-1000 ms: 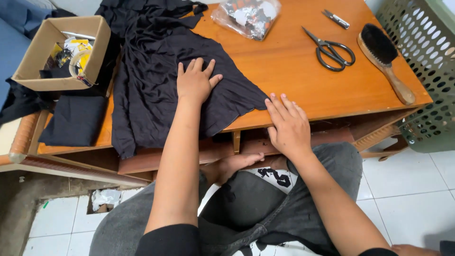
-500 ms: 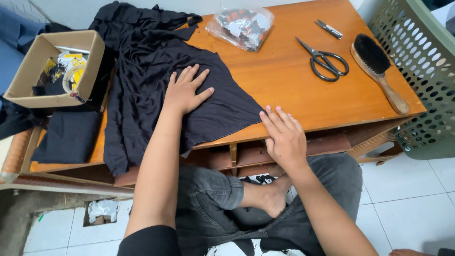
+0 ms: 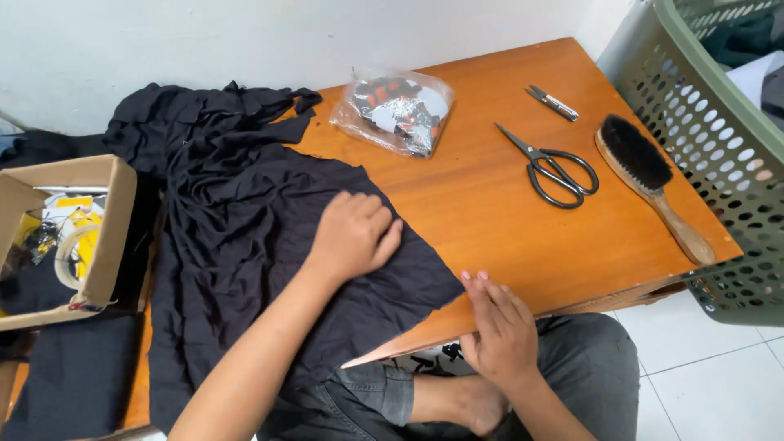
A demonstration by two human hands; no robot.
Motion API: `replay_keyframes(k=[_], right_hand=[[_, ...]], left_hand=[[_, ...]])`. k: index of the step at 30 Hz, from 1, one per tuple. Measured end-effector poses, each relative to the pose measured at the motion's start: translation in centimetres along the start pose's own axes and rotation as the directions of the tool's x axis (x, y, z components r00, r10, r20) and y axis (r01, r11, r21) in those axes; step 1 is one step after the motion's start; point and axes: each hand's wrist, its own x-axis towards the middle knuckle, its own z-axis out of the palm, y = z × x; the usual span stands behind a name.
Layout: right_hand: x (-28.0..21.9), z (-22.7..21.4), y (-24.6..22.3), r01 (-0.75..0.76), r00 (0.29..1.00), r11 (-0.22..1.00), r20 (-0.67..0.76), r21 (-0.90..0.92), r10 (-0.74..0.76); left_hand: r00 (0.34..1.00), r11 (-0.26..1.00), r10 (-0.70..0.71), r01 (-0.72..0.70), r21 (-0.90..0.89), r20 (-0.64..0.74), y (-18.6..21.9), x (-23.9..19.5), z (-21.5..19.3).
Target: Smoothing out a piece of black fabric on a wooden workbench and then cutting it along an edge using small thread snips.
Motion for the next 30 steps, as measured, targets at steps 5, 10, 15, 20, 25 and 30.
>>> replay_keyframes(k=[5, 10, 15, 20, 25, 30], right_hand=[[0.0, 0.0, -0.3, -0.121, 0.992, 0.990, 0.044, 0.069, 0.119], [0.0, -0.3, -0.2, -0.106, 0.990, 0.992, 0.100, 0.070, 0.099], [-0.2, -0.2, 0.2, -0.041, 0.996, 0.997, 0.085, 0.065, 0.035], [-1.0, 0.2, 0.4, 0.003, 0.999, 1.000, 0.042, -0.004, -0.003], [-1.6, 0.3, 0.3, -0.060, 0.997, 0.995, 0.049, 0.081, 0.056], [-1.6, 0.2, 0.7, -0.025, 0.999, 0.989, -0.030, 0.146, 0.030]], left_hand=[[0.969, 0.955, -0.158, 0.199, -0.221, 0.190, 0.7, -1.6, 0.9], [0.953, 0.967, -0.118, 0.174, -0.185, 0.278, 0.9, -2.0, 1.5], [0.959, 0.978, -0.130, 0.165, -0.124, 0.251, 0.6, -2.0, 1.6], [0.999, 0.991, 0.033, -0.030, -0.134, 0.020, 4.2, 0.5, -2.5], [0.959, 0.971, -0.049, 0.111, -0.212, 0.278, 11.4, -1.2, -5.1], [0.947, 0.975, -0.134, 0.178, -0.131, 0.292, 13.3, -4.8, -4.7]])
